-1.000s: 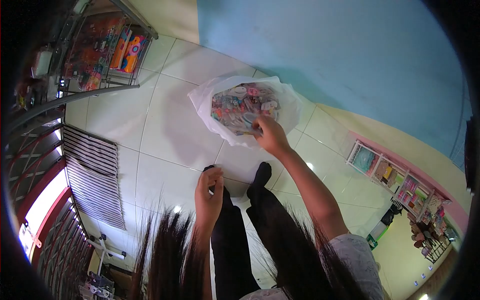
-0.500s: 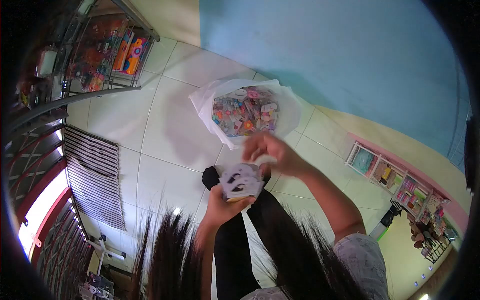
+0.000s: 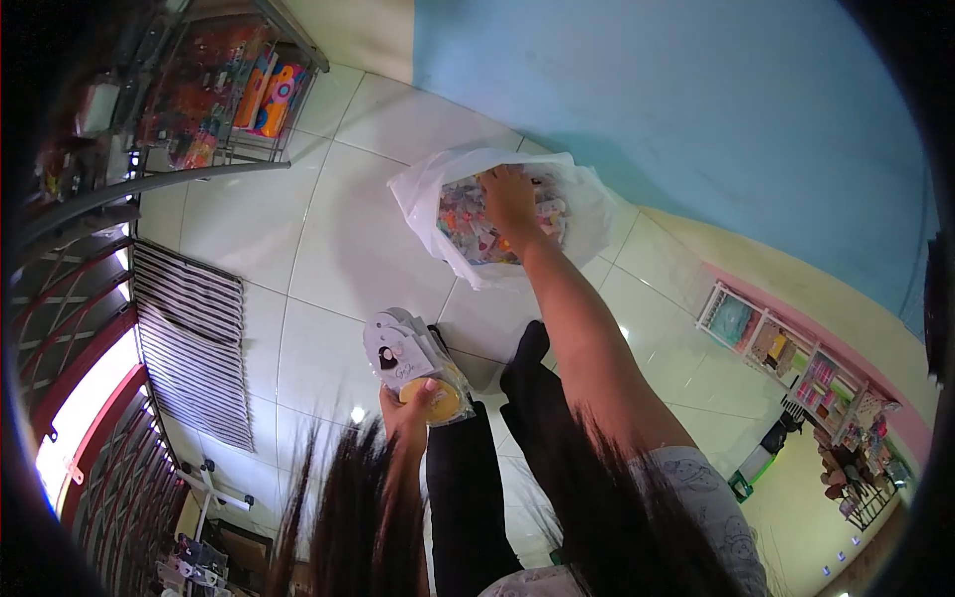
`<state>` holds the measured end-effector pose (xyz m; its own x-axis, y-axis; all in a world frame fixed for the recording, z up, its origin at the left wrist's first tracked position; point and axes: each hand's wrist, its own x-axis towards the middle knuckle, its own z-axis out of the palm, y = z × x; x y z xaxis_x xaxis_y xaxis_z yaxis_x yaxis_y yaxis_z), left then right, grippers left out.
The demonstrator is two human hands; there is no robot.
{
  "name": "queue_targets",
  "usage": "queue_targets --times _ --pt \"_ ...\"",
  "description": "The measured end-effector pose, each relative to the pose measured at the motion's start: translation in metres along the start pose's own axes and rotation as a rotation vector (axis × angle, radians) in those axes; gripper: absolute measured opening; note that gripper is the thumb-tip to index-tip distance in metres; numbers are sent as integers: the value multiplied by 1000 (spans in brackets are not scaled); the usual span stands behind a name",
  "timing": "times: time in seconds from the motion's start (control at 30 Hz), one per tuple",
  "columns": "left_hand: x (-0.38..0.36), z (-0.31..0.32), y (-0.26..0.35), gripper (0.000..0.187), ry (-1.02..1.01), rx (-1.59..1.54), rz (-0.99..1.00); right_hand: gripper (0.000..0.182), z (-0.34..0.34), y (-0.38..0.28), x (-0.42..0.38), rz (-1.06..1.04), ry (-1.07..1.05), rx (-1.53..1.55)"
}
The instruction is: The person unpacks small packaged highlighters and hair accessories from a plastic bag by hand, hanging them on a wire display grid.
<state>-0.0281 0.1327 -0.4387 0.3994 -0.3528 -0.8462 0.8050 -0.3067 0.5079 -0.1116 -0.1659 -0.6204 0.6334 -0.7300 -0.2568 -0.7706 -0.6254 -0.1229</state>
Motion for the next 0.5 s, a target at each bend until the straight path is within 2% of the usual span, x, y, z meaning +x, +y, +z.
queue_targets --times 0.1,0.17,0.23,0.3,0.37,0.47,0.5 --pt "-7 1 9 48 30 -42 24 19 -3 5 -29 -37 169 45" --pt "-14 2 19 47 23 -36 30 16 -31 6 -53 -96 402 167" --pt "-25 1 32 46 -21 -5 30 25 -60 15 -82 69 -5 428" --pt "-38 3 48 47 -52 -47 40 26 -86 20 -116 219 -36 683" --pt "-53 4 60 48 -37 -92 61 26 -118 26 -146 142 68 672" --pt "-81 5 88 43 -69 -93 77 25 -181 20 -177 218 109 811" --pt "-91 7 98 42 -60 -129 77 25 -204 16 -181 285 133 995"
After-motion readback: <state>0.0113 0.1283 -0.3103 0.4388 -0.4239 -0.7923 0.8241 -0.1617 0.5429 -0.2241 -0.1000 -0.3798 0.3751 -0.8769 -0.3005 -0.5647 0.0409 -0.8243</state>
